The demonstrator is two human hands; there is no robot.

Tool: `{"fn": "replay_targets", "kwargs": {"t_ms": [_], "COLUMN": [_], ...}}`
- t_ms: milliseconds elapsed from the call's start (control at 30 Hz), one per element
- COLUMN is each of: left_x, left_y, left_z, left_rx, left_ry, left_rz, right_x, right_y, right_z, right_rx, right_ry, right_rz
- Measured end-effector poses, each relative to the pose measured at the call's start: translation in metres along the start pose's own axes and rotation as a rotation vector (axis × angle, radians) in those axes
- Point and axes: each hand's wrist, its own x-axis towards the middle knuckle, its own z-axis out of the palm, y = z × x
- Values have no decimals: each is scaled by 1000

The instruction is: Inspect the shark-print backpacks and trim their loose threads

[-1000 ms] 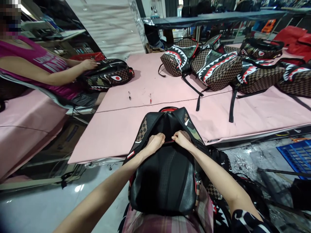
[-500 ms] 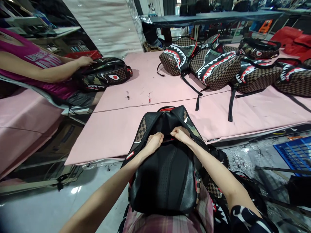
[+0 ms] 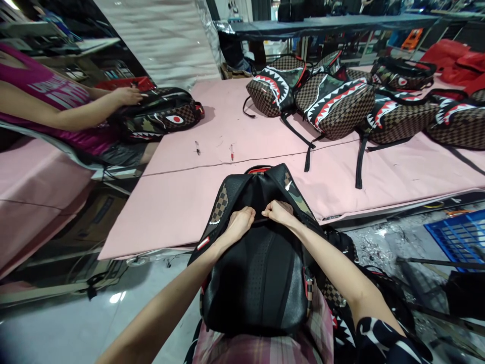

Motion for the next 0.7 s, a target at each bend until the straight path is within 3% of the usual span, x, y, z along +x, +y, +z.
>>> {"fn": "replay_targets", "kwargs": {"t_ms": [200,367,533,700], "left_x": [3,-3,-35,-58], "left_y": [-2,2,13,12], "left_z": [5,-3,-5,11], "left_rx": [-48,-122,-279,-210], "left_ry": [44,115,203,203], "left_rz": [1,-29,205,349], "right_x": [1,1,-6,-14], "right_y": [-4,-2,2,6], "right_z": [1,1,-8,-15], "right_rx": [-16,-12,-25,-113], "right_ry": [9,36,62,42], "right_rz": [-5,5,-7,-3]}}
